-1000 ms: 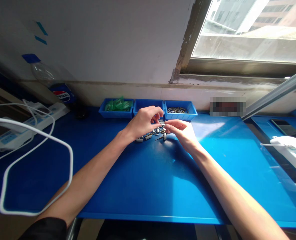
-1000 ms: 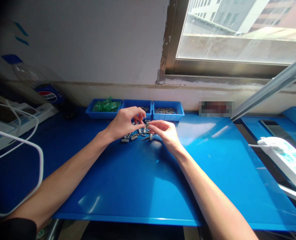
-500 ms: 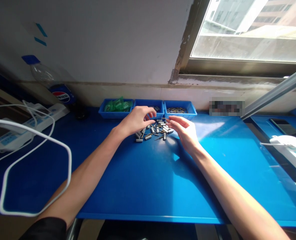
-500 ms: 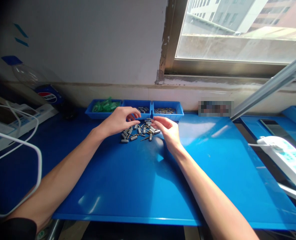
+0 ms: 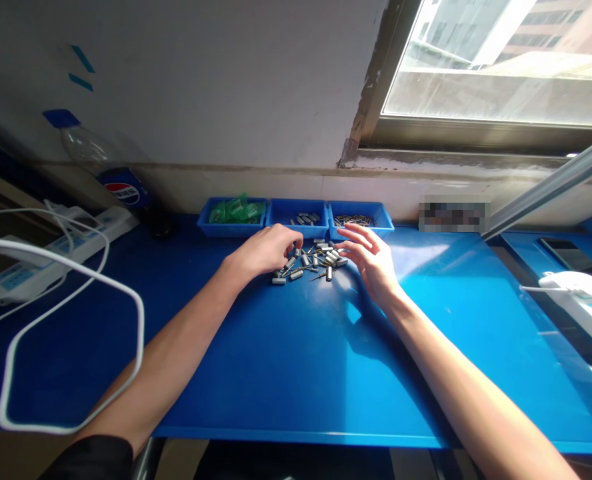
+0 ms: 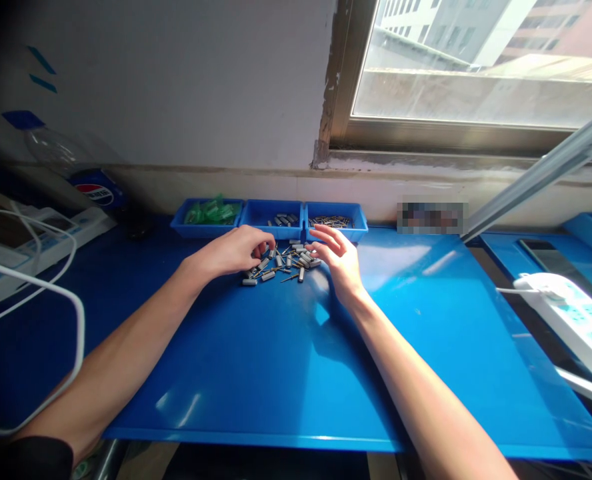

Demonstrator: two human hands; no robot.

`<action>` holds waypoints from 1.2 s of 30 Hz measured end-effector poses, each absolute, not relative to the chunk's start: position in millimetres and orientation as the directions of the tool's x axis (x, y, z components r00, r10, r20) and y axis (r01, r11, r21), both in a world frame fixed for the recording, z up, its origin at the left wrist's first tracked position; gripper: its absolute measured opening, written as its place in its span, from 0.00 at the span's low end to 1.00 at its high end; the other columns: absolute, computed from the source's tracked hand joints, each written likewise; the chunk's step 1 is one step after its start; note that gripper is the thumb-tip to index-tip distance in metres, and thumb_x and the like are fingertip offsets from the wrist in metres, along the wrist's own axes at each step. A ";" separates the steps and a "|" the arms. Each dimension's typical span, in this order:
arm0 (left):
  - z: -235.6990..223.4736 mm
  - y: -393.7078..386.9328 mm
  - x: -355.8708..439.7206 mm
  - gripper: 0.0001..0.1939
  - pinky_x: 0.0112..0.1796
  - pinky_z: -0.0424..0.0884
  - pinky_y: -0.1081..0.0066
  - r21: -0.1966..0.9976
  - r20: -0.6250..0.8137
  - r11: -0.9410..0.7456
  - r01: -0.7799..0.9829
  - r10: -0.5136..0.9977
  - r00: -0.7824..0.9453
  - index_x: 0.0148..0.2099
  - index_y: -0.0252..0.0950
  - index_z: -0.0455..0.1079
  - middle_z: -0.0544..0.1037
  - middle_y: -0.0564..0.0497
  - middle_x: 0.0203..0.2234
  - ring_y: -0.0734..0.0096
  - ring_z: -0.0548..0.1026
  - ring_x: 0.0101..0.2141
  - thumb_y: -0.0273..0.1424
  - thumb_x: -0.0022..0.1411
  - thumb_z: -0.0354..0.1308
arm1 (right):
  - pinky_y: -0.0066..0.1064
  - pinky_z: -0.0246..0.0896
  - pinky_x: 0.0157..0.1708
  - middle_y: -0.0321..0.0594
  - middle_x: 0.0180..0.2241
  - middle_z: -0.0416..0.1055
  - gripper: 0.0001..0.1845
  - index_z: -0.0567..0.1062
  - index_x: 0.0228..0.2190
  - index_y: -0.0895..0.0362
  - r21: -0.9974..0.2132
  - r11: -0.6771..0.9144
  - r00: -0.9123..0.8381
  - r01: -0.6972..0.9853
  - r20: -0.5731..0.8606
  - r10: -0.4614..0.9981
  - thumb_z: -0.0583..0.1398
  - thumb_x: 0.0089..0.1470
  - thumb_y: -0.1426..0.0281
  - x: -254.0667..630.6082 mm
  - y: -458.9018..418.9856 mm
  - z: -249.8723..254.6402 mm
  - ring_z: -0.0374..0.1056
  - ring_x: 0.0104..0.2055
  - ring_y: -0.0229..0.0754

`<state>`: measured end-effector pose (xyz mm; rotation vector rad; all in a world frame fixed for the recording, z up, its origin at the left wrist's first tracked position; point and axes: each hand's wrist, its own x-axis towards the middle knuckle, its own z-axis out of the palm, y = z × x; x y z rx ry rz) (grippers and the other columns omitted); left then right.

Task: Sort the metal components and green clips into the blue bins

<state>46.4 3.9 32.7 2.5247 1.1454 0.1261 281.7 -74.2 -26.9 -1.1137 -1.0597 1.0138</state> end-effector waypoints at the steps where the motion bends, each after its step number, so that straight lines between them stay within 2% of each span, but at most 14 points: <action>1: 34.0 2.2 48.2 0.20 0.29 0.64 0.75 0.335 -0.069 -0.605 0.722 0.749 0.659 0.42 0.39 0.78 0.82 0.49 0.34 0.67 0.79 0.32 0.17 0.49 0.58 | 0.46 0.76 0.52 0.42 0.55 0.79 0.22 0.78 0.51 0.48 -0.984 0.150 0.197 -0.097 0.129 0.972 0.70 0.54 0.60 281.6 -74.2 -26.7 0.79 0.45 0.48; 4: 35.0 -1.8 53.0 0.20 0.29 0.63 0.73 0.249 -0.052 -0.623 0.741 0.756 0.653 0.43 0.38 0.78 0.82 0.47 0.37 0.66 0.78 0.32 0.16 0.50 0.57 | 0.45 0.76 0.51 0.42 0.55 0.79 0.21 0.79 0.51 0.48 -0.983 0.147 0.189 -0.111 0.124 0.974 0.69 0.55 0.60 281.3 -74.2 -26.0 0.79 0.43 0.46; 7: 32.1 -2.1 54.6 0.20 0.29 0.64 0.72 0.242 -0.010 -0.653 0.718 0.738 0.675 0.44 0.38 0.78 0.81 0.46 0.40 0.66 0.77 0.32 0.16 0.51 0.57 | 0.43 0.76 0.50 0.42 0.54 0.79 0.21 0.79 0.50 0.49 -0.982 0.148 0.177 -0.120 0.126 0.976 0.69 0.55 0.61 281.3 -73.8 -26.4 0.79 0.42 0.45; 11: 30.0 2.5 52.6 0.21 0.32 0.69 0.73 0.375 0.085 -0.666 0.645 0.718 0.691 0.47 0.36 0.78 0.81 0.46 0.39 0.67 0.78 0.34 0.17 0.52 0.57 | 0.42 0.76 0.47 0.43 0.51 0.81 0.19 0.80 0.48 0.50 -0.979 0.158 0.174 -0.126 0.135 0.975 0.69 0.55 0.62 282.1 -73.6 -27.9 0.79 0.39 0.44; 16: 34.7 2.9 55.8 0.15 0.40 0.77 0.73 0.596 0.274 -0.688 0.413 0.658 0.701 0.48 0.34 0.77 0.83 0.47 0.40 0.68 0.81 0.37 0.21 0.58 0.59 | 0.41 0.75 0.45 0.40 0.41 0.83 0.18 0.81 0.47 0.50 -0.989 0.120 0.142 -0.083 0.108 0.984 0.69 0.55 0.60 280.8 -75.9 -25.6 0.78 0.37 0.44; 22: 32.5 -1.7 62.8 0.17 0.39 0.81 0.70 0.707 0.381 -0.668 0.234 0.638 0.669 0.51 0.34 0.76 0.82 0.45 0.43 0.66 0.82 0.39 0.27 0.58 0.65 | 0.43 0.75 0.47 0.39 0.37 0.84 0.18 0.82 0.45 0.49 -0.997 0.072 0.054 -0.003 0.071 0.996 0.71 0.54 0.56 273.6 -80.0 -18.6 0.79 0.38 0.47; 26: 28.5 -2.9 65.1 0.17 0.37 0.80 0.72 0.711 0.393 -0.668 0.219 0.636 0.664 0.50 0.35 0.75 0.80 0.46 0.42 0.67 0.81 0.39 0.27 0.58 0.67 | 0.44 0.75 0.48 0.38 0.35 0.84 0.17 0.85 0.41 0.50 -0.999 0.044 0.016 -0.021 0.044 0.999 0.72 0.51 0.55 270.7 -81.9 -16.5 0.80 0.39 0.48; 31: 27.0 -4.8 68.3 0.13 0.39 0.79 0.72 0.669 0.397 -0.707 0.228 0.600 0.695 0.48 0.35 0.75 0.80 0.47 0.40 0.69 0.81 0.38 0.28 0.60 0.65 | 0.43 0.74 0.46 0.38 0.34 0.84 0.17 0.85 0.38 0.51 -0.998 0.040 0.007 -0.041 0.039 0.999 0.73 0.50 0.56 271.2 -81.2 -17.5 0.79 0.37 0.47; 34: 28.5 -3.9 66.9 0.13 0.38 0.76 0.72 0.610 0.364 -0.731 0.305 0.601 0.711 0.48 0.35 0.75 0.80 0.47 0.40 0.68 0.80 0.37 0.28 0.59 0.66 | 0.43 0.74 0.45 0.38 0.31 0.83 0.15 0.85 0.37 0.52 -0.999 0.042 0.027 -0.011 0.042 0.999 0.73 0.50 0.57 272.8 -79.6 -19.7 0.79 0.35 0.47; 36: 29.6 -2.0 64.1 0.14 0.37 0.74 0.72 0.545 0.302 -0.740 0.394 0.612 0.731 0.47 0.35 0.76 0.80 0.48 0.37 0.67 0.78 0.35 0.27 0.57 0.66 | 0.45 0.75 0.46 0.39 0.32 0.83 0.14 0.85 0.37 0.51 -0.999 0.050 0.080 -0.002 0.050 0.996 0.73 0.51 0.57 274.4 -78.2 -21.5 0.79 0.36 0.48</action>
